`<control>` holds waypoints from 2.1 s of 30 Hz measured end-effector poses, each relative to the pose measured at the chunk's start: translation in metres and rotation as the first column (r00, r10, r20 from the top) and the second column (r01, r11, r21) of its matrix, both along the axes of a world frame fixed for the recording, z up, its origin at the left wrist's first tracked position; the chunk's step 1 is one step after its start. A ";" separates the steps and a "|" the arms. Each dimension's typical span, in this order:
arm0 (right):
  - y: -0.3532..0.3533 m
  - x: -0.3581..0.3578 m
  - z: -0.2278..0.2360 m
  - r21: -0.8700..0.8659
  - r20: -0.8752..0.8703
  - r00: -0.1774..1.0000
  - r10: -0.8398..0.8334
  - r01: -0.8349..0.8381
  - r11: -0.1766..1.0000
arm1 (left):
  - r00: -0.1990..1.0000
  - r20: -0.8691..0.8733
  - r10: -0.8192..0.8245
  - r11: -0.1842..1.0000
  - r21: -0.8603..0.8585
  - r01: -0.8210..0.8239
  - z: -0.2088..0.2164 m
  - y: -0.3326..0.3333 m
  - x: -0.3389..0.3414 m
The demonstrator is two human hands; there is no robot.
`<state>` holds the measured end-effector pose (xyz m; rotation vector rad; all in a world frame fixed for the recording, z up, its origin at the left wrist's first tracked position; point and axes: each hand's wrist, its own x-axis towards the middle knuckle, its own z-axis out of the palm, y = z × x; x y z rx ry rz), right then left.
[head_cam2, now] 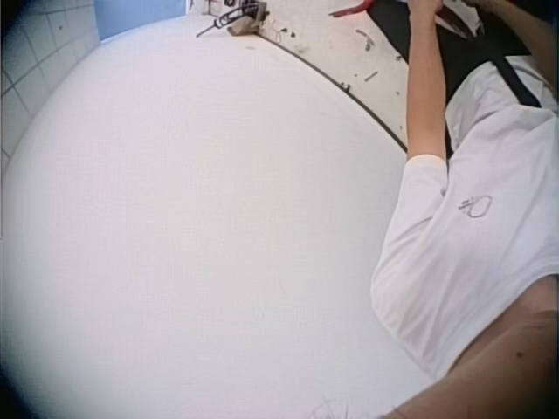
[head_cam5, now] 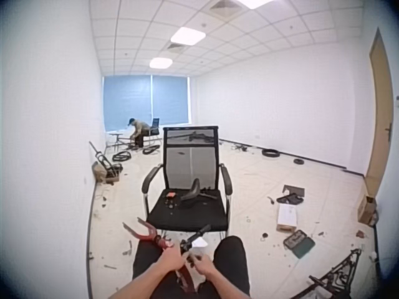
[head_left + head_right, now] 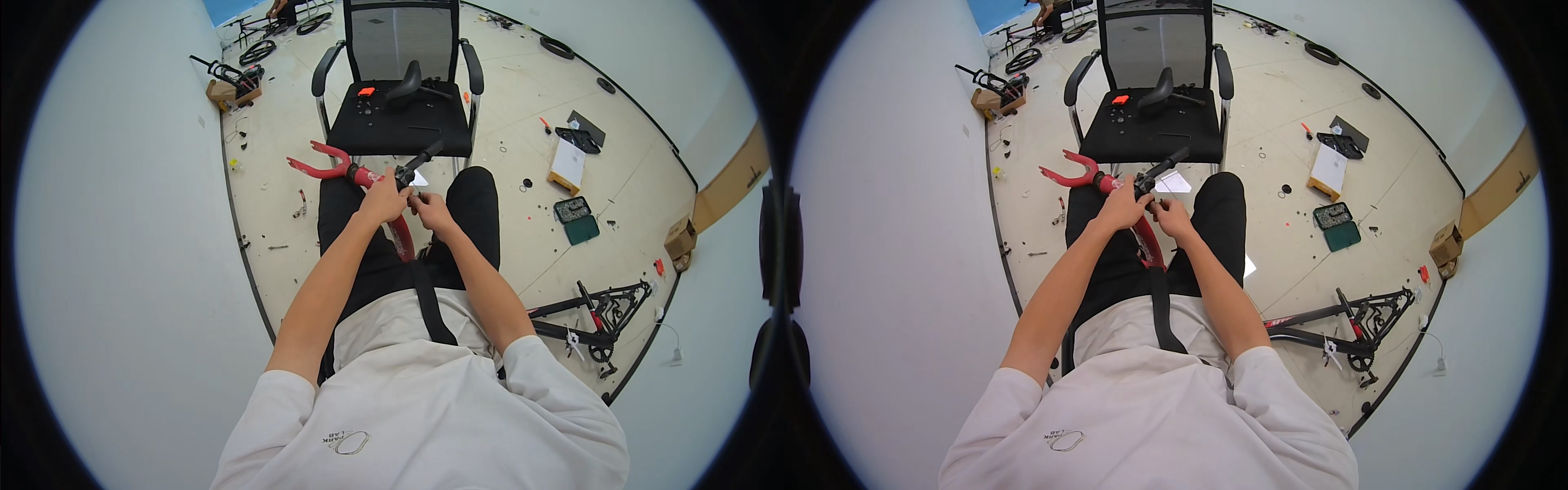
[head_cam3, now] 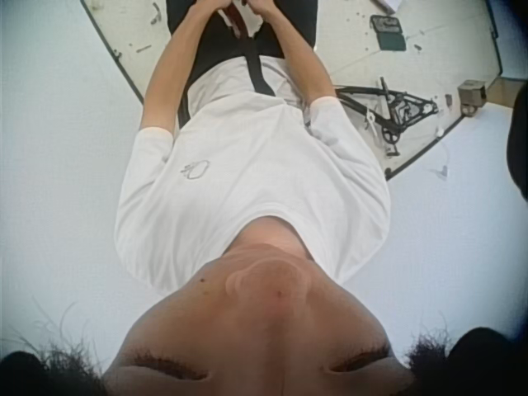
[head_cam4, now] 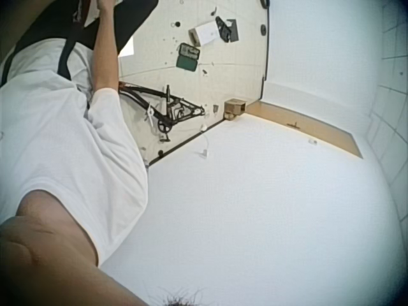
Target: The person sits on a chair and assembles a red bicycle fork with a black handlebar stem. They insert and tighten small fasteners into the stem using their hands and a small tool, then rotate the fork to adjust and secure the assembly.
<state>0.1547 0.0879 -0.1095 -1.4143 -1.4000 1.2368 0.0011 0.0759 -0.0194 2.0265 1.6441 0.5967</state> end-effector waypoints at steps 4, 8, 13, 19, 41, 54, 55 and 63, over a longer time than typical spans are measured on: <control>-0.005 -0.007 -0.026 0.344 0.109 0.982 -0.152 0.106 0.933 | 1.000 -0.001 0.002 1.000 0.004 -0.002 -0.003 0.002 0.002; -0.015 -0.003 0.017 -0.190 -0.107 0.991 -0.078 0.057 0.980 | 0.999 0.018 0.039 0.999 -0.034 -0.039 -0.004 0.001 -0.003; -0.007 -0.001 0.005 0.047 0.074 0.994 -0.077 0.073 0.996 | 0.999 0.011 0.032 0.998 -0.051 -0.032 0.002 0.000 0.003; -0.015 -0.011 0.006 0.443 0.199 0.964 -0.176 0.072 0.893 | 0.999 0.022 0.023 1.000 -0.019 -0.023 -0.004 0.003 -0.002; -0.013 -0.025 0.001 0.292 0.152 0.978 -0.145 0.096 0.952 | 0.983 -0.176 0.056 0.998 0.030 -0.052 0.006 0.001 -0.009; -0.014 -0.026 -0.003 0.391 0.168 0.970 -0.175 0.097 0.915 | 0.993 -0.110 0.047 0.998 -0.024 -0.050 0.008 0.002 -0.010; -0.014 -0.026 -0.002 0.409 0.180 0.963 -0.198 0.110 0.906 | 0.993 -0.107 0.047 0.998 -0.024 -0.050 0.006 0.004 -0.009; -0.011 -0.015 0.003 0.057 -0.010 0.993 -0.117 0.118 0.991 | 0.995 -0.095 0.039 0.999 -0.015 -0.040 0.007 -0.001 -0.002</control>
